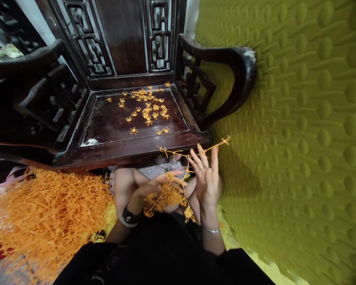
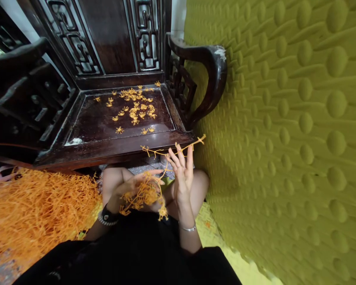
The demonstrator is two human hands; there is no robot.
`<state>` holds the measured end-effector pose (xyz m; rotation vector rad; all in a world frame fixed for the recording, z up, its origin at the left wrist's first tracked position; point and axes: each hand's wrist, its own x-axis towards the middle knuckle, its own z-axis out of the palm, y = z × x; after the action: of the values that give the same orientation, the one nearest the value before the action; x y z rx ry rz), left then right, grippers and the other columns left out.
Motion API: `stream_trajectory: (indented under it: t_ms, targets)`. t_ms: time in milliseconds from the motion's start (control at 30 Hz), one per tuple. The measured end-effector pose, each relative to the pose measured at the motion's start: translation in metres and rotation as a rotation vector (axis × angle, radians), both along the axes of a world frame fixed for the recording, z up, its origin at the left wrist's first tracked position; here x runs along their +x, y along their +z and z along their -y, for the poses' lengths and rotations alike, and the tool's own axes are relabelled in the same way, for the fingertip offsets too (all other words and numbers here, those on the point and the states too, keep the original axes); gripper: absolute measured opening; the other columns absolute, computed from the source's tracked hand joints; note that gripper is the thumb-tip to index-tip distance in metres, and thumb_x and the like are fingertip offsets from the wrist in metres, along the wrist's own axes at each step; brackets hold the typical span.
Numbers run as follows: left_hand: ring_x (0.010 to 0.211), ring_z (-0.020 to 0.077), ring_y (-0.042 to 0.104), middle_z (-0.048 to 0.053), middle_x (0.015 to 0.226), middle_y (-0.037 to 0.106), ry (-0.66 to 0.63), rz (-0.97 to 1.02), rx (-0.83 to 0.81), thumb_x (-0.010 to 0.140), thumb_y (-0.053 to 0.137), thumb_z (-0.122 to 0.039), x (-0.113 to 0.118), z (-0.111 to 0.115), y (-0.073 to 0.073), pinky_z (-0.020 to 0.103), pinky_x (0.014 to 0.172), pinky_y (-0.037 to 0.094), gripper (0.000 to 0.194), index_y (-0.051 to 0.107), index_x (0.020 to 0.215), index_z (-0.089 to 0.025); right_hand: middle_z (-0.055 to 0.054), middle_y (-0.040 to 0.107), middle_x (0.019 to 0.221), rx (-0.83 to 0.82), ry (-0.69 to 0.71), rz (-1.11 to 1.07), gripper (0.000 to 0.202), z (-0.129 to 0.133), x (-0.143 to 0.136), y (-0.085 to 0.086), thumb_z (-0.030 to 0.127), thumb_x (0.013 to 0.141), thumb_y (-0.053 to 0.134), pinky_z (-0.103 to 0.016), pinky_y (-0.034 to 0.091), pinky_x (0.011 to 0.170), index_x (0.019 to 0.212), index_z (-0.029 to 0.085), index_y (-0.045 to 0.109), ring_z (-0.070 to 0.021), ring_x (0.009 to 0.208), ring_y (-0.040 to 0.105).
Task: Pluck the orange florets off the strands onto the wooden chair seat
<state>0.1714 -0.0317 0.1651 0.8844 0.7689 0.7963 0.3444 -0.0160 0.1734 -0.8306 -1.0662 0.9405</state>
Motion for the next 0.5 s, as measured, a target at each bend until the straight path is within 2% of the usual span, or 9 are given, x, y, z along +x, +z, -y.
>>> stream_trajectory:
  t_ms: [67,133,200,267,333,367,433,500]
  targets:
    - [0.074,0.0239,0.065,0.006,0.081,0.069,-0.096,0.031,-0.056,0.064,0.077,-0.054,0.002,0.000,0.006,0.033,0.064,0.051,0.050,0.069,0.101,-0.021,-0.011,0.061,0.130,-0.140,-0.088,0.185,0.067,0.002,0.008,-0.004,0.045,0.089,0.055,-0.041,0.055,0.088,0.149,0.028,0.030,-0.0239,0.098,0.069]
    - [0.065,0.0174,0.062,0.005,0.083,0.069,-0.101,0.024,-0.072,0.074,0.072,-0.046,0.005,0.000,0.012,0.027,0.057,0.047,0.037,0.066,0.100,-0.020,-0.011,0.074,0.102,-0.270,-0.185,0.399,0.056,0.006,0.018,-0.007,0.043,0.088,0.058,-0.035,0.058,0.069,0.139,0.021,0.049,-0.0207,0.070,0.071]
    - [0.064,0.0145,0.061,0.005,0.085,0.069,-0.018,0.000,-0.051,0.079,0.068,-0.042,0.006,0.000,0.013,0.024,0.056,0.046,0.030,0.063,0.097,-0.020,-0.009,0.075,0.084,-0.311,-0.246,0.565,0.043,0.011,0.028,-0.005,0.044,0.088,0.057,-0.031,0.055,0.060,0.121,0.017,0.066,-0.0195,0.061,0.068]
    - [0.067,0.0155,0.063,0.004,0.083,0.069,0.065,-0.016,-0.022,0.080,0.066,-0.044,0.007,0.000,0.009,0.025,0.059,0.048,0.029,0.059,0.094,-0.020,-0.007,0.074,0.075,-0.279,-0.227,0.681,0.039,0.017,0.037,0.002,0.043,0.087,0.059,-0.030,0.053,0.057,0.116,0.018,0.069,-0.0188,0.059,0.066]
    - [0.068,0.0172,0.064,0.004,0.077,0.067,0.141,-0.070,0.026,0.081,0.062,-0.051,0.007,-0.002,0.001,0.027,0.061,0.050,0.032,0.057,0.091,-0.020,-0.003,0.071,0.065,-0.162,-0.188,0.781,0.042,0.024,0.046,0.014,0.038,0.083,0.067,-0.030,0.050,0.055,0.121,0.021,0.067,-0.0172,0.055,0.061]
    - [0.068,0.0180,0.064,0.003,0.074,0.066,0.181,-0.112,0.063,0.081,0.060,-0.054,0.007,-0.004,-0.004,0.028,0.062,0.051,0.035,0.057,0.089,-0.020,0.000,0.067,0.060,-0.046,-0.187,0.794,0.044,0.027,0.050,0.021,0.036,0.080,0.071,-0.031,0.049,0.055,0.121,0.023,0.066,-0.0163,0.052,0.058]
    - [0.067,0.0190,0.064,0.003,0.069,0.064,0.249,-0.198,0.145,0.082,0.056,-0.059,0.008,-0.007,-0.013,0.030,0.061,0.052,0.040,0.057,0.086,-0.018,0.003,0.059,0.052,0.273,-0.145,0.695,0.042,0.031,0.052,0.034,0.038,0.079,0.073,-0.034,0.049,0.056,0.119,0.028,0.067,-0.0146,0.046,0.051]
    - [0.067,0.0199,0.064,0.004,0.069,0.064,0.287,-0.253,0.210,0.085,0.050,-0.060,0.010,-0.009,-0.021,0.031,0.061,0.052,0.043,0.059,0.084,-0.018,0.003,0.061,0.054,0.505,0.009,0.524,0.040,0.029,0.048,0.044,0.048,0.084,0.065,-0.037,0.052,0.061,0.120,0.031,0.066,-0.0159,0.048,0.054]
